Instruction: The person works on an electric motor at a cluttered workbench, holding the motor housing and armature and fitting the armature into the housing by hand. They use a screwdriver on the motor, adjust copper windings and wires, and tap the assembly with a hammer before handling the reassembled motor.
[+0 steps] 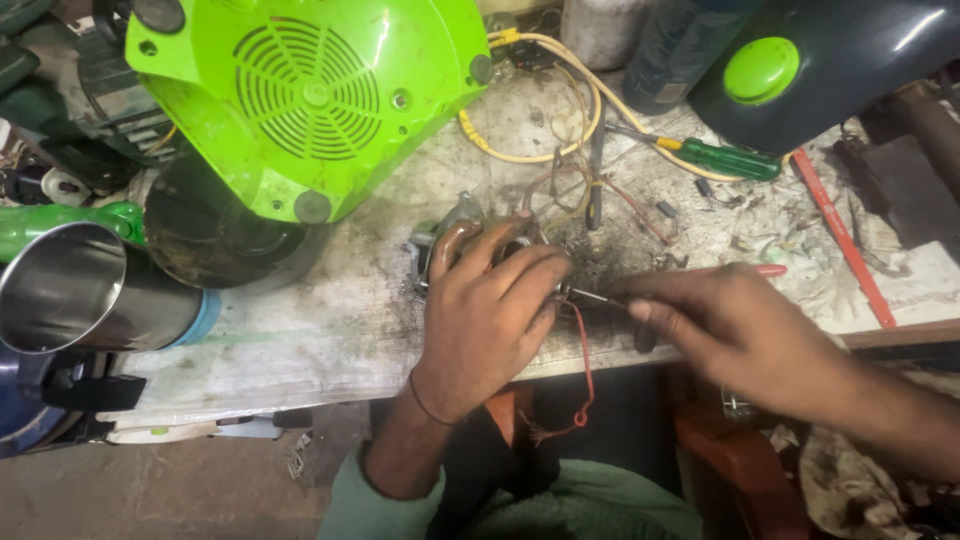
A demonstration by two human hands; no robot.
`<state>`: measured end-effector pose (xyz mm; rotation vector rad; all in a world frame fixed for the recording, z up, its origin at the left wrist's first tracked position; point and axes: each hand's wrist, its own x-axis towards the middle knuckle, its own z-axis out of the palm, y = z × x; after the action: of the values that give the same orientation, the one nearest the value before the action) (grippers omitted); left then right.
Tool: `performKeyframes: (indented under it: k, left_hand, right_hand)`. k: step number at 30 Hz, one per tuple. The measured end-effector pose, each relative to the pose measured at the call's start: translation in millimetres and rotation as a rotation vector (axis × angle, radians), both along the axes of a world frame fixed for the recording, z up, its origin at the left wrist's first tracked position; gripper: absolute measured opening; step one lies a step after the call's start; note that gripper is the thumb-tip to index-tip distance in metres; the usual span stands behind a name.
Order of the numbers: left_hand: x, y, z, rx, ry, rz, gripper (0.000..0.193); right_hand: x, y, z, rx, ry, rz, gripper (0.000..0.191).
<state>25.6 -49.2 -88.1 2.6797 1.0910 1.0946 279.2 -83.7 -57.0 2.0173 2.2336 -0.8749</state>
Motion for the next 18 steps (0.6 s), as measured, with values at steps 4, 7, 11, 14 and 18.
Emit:
performKeyframes:
  k: [4, 7, 11, 14, 18]
  left_hand:
    - [-1, 0, 1, -0.031, -0.022, 0.002, 0.037]
    - [0, -1, 1, -0.018, -0.027, 0.0, 0.036]
    - [1, 0, -2, 0.003, -0.04, -0.004, 0.034]
    - [1, 0, -4, -0.003, -0.04, -0.007, 0.033]
    - [0, 0, -4, -0.007, -0.046, -0.005, 0.035]
  right_hand:
    - [-3, -2, 5, 0.308, 0.16, 0.146, 0.03]
    - [-8, -14, 15, 0.853, -0.086, 0.526, 0.035]
    - [-13, -5, 16, 0.419, -0.098, 0.264, 0.035]
    - [-8, 10, 11, -0.166, 0.003, -0.133, 0.03]
    - [0, 2, 5, 0.559, 0.112, 0.384, 0.038]
